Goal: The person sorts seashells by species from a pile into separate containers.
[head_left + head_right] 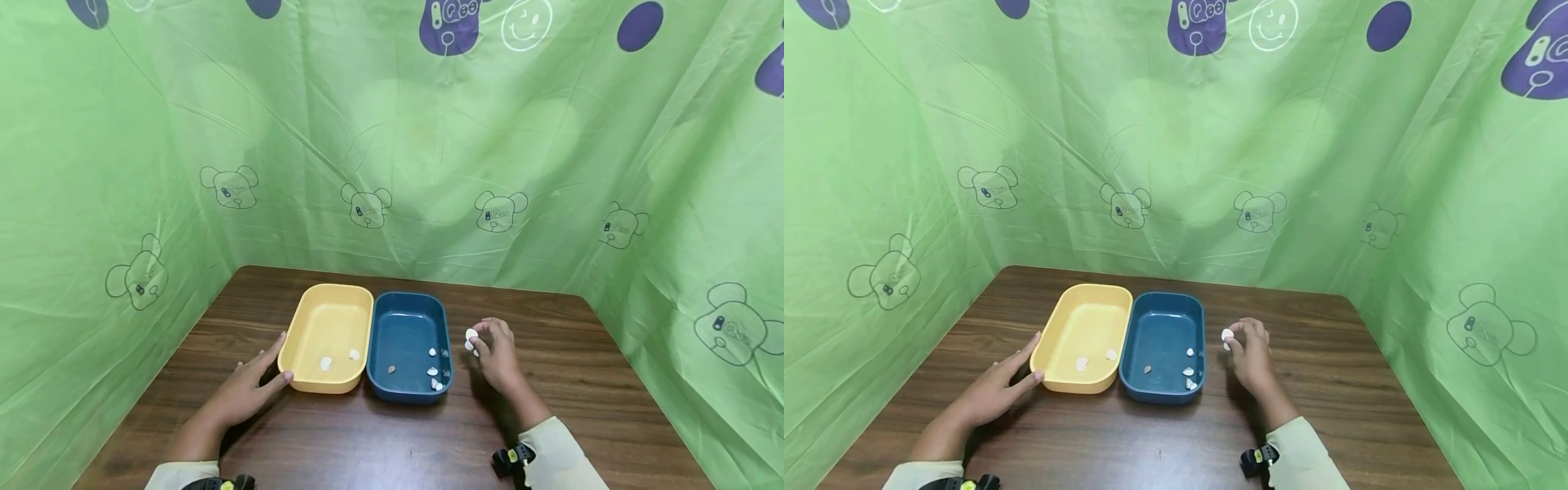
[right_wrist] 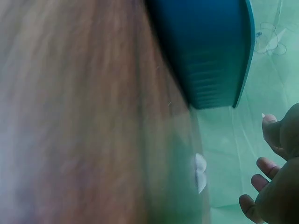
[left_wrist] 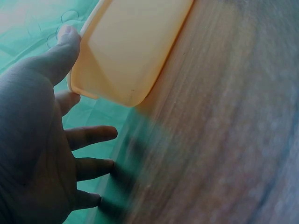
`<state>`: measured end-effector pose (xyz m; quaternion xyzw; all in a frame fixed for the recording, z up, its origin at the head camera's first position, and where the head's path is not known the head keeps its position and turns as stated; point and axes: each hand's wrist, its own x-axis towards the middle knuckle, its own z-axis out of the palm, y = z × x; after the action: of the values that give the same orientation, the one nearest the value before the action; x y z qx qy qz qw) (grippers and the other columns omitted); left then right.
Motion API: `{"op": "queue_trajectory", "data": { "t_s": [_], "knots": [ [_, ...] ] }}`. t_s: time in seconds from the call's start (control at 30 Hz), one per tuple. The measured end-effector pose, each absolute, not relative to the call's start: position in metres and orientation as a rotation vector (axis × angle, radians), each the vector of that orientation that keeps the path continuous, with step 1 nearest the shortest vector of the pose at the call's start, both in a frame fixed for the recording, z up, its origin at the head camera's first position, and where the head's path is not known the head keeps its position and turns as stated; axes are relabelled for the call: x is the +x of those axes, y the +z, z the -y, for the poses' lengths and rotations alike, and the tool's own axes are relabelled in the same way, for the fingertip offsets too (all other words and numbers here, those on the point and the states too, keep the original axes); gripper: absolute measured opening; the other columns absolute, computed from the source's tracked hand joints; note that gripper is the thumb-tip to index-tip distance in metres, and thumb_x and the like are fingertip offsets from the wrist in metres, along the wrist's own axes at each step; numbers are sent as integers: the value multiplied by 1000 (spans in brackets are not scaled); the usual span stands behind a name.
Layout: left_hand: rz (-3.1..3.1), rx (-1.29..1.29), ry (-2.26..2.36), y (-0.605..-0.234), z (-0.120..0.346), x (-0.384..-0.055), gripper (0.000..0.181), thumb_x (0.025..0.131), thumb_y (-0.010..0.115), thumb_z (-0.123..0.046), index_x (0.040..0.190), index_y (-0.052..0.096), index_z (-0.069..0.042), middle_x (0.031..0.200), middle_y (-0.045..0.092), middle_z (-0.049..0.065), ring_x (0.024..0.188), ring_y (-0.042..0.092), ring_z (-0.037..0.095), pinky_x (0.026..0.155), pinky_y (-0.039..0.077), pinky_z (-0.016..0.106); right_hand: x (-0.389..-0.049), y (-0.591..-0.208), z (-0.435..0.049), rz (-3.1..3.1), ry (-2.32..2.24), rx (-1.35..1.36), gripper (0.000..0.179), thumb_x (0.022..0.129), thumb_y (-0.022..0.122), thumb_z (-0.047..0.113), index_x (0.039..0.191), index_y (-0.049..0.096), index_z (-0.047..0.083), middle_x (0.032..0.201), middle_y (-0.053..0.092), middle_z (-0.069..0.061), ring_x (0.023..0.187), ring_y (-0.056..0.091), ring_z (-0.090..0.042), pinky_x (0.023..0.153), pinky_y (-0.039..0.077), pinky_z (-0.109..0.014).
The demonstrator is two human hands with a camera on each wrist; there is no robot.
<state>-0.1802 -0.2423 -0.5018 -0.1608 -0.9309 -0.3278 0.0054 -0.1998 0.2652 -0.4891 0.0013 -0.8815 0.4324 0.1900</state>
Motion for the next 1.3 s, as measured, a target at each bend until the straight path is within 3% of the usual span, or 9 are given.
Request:
{"op": "queue_trajectory", "data": {
  "t_s": [0.53,0.77,1.0,1.3],
  "knots": [
    [2914,-504,-1029,-501,244,-181,80,111,60,-50,177,21,-29,174,40,20,153,36,66,116,16,94,-210,-459,-223,2450,1248,76,10,101,72,-2,111,68,-2,148,54,-26,145,44,-48,120,39,-66],
    [2909,-507,-1043,-502,243,-180,79,111,61,-50,177,22,-28,174,39,20,153,35,66,115,16,95,-212,-449,-196,2477,1326,99,9,104,70,1,114,68,1,153,51,-23,146,43,-43,116,49,-64],
    [2899,-507,-1043,-503,243,-180,79,111,61,-49,176,22,-28,175,39,18,153,36,66,114,15,95,-212,-444,-173,2510,1347,142,11,106,69,5,117,68,3,155,51,-19,149,42,-40,123,42,-62],
    [2899,-504,-1053,-502,242,-180,78,111,60,-49,176,23,-28,176,38,16,154,35,66,114,15,95,-214,-441,-147,2508,1406,201,9,106,69,7,114,68,5,155,51,-18,150,43,-41,122,44,-63]
  ]
}}
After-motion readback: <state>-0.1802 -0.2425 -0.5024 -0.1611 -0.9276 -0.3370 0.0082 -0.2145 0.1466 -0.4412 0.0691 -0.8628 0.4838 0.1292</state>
